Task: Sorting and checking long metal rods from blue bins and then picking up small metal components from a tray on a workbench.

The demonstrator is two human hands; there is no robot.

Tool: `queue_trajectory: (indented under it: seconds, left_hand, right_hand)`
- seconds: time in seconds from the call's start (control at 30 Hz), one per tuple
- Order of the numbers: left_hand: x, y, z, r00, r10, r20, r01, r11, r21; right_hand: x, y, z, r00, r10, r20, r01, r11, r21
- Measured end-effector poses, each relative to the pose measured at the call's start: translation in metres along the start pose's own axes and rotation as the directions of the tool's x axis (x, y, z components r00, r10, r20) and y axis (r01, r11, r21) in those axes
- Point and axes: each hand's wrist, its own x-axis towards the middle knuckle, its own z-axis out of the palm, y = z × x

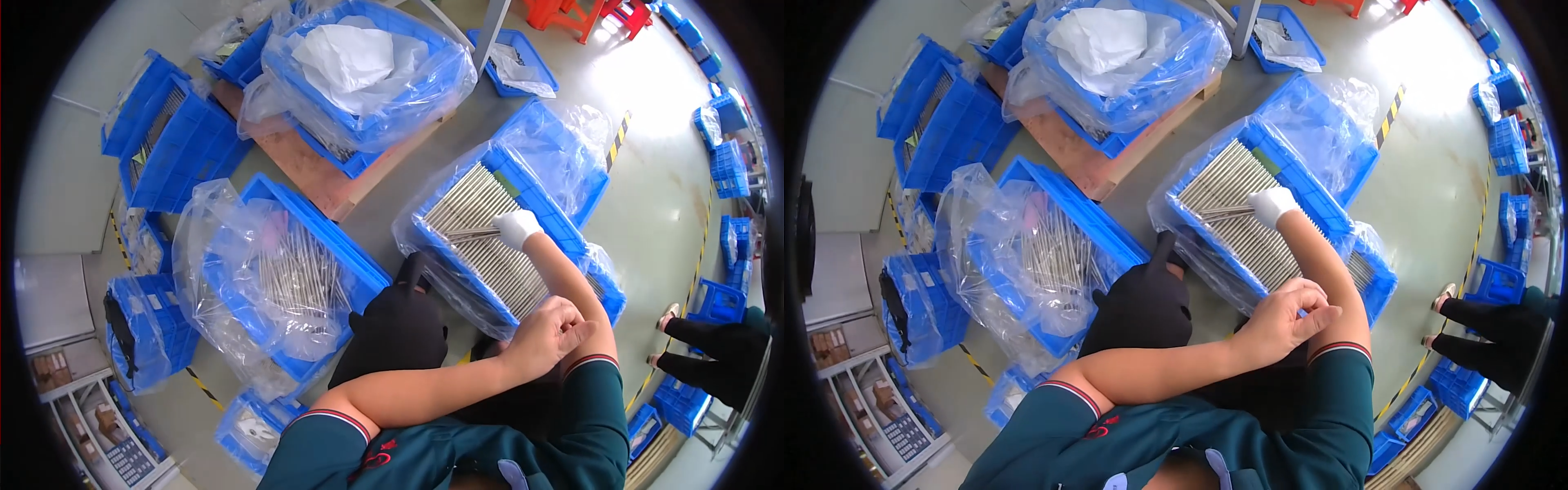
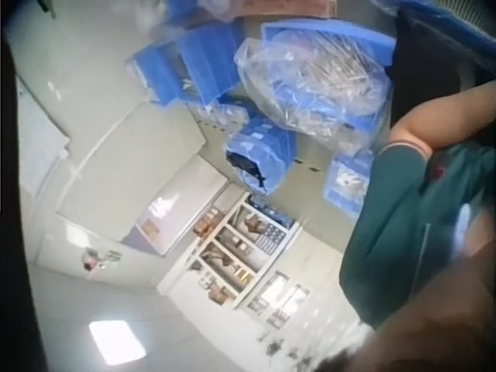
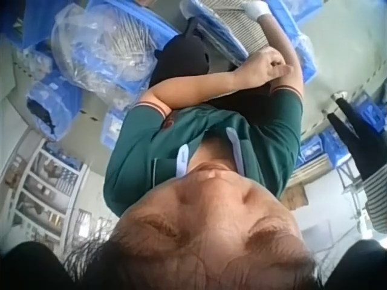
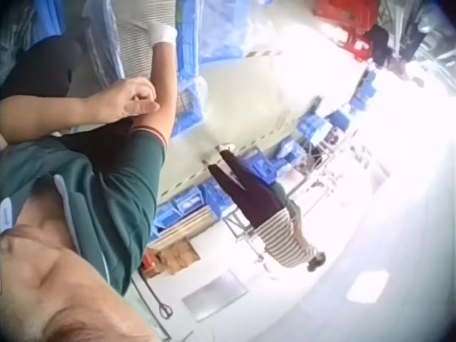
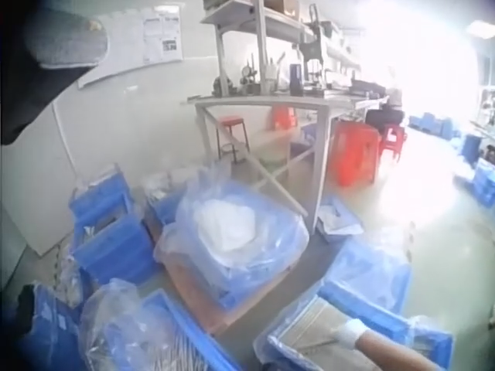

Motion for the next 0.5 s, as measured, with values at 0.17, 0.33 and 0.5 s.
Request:
queue_trajectory:
  seconds: [0.17,0.33,0.5]
  left_hand:
    - [0.003,0.008,-0.007,0.999,-0.048,0.009,0.049,0.998,-0.047]
    - [0.004,0.009,-0.014,0.997,-0.061,-0.036,0.057,0.992,-0.116]
    - [0.002,0.009,-0.017,0.996,-0.083,-0.036,0.078,0.989,-0.124]
  right_hand:
    - [0.046,-0.008,-0.010,0.987,-0.148,-0.065,0.119,0.936,-0.332]
    - [0.058,-0.030,-0.018,0.979,-0.151,-0.140,0.082,0.910,-0.407]
    - [0.052,-0.045,-0.013,0.936,-0.110,-0.336,0.008,0.957,-0.290]
